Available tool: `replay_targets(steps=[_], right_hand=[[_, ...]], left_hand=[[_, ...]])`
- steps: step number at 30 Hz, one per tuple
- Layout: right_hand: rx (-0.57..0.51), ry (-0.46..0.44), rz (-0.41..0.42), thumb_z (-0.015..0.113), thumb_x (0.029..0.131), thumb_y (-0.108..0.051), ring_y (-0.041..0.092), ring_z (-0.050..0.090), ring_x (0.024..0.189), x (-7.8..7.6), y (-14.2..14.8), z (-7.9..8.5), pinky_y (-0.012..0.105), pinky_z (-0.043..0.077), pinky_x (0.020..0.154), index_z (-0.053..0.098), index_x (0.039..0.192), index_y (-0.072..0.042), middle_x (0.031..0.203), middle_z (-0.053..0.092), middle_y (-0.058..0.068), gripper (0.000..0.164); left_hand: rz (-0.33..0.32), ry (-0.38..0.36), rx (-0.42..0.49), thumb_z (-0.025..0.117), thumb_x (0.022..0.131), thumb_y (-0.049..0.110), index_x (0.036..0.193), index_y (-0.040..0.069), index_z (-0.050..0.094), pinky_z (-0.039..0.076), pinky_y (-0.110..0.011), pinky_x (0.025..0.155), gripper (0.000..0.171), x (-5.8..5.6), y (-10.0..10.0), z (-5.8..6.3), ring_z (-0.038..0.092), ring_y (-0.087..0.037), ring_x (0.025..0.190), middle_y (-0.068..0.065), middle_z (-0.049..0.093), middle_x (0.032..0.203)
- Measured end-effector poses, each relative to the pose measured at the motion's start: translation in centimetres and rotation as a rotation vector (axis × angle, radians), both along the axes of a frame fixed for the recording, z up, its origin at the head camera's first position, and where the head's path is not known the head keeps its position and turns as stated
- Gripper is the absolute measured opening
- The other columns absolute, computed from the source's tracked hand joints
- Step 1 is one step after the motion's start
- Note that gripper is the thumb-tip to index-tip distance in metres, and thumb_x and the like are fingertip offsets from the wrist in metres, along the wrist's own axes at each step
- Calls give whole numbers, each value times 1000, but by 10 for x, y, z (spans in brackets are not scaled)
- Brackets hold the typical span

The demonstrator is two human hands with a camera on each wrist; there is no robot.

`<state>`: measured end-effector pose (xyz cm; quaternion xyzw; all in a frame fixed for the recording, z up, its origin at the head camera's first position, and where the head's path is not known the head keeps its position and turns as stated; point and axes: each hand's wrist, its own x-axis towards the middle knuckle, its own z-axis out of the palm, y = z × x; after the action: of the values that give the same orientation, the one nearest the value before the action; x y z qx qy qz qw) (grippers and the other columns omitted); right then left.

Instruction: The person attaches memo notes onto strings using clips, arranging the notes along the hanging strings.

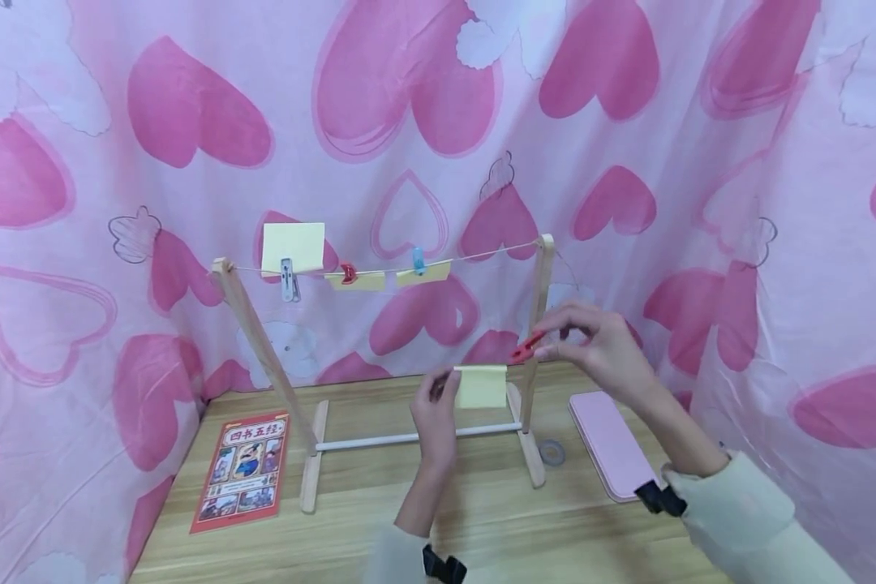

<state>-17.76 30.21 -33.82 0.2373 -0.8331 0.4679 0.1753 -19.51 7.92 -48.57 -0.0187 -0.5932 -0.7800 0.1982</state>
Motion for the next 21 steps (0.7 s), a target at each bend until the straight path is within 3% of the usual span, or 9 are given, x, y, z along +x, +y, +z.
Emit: replay_targets(steps=[5,10,13,21], right_hand=[[20,36,47,86,85,13,10,65,86,-6,-17,50,13,54,77,84,103,-1,94,76,-3,23],[100,115,58,89,84,9,9,55,79,-23,-31,83,20,41,66,86,98,-7,87,73,-7,21],[120,119,45,89,85,7,12,48,75,-35,-34,96,25,37,63,87,97,-6,86,70,-6,18],[119,33,-44,90,90,-3,18,65,83,-64,-41,119,24,48,70,88,95,-7,86,76,-5,7]], left_hand=[[15,104,15,78,101,10,113,-5,76,52,-21,84,19,-24,9,45,63,-10,96,-12,73,105],[27,174,16,80,100,11,111,-6,76,50,-19,82,21,-39,22,77,61,-7,92,-16,73,103],[36,185,31,79,101,12,112,-6,76,49,-19,81,21,-43,26,88,60,-7,91,-18,73,102],[92,167,90,78,102,11,114,-5,77,44,-19,73,20,-52,30,103,53,-9,84,-6,70,100]])
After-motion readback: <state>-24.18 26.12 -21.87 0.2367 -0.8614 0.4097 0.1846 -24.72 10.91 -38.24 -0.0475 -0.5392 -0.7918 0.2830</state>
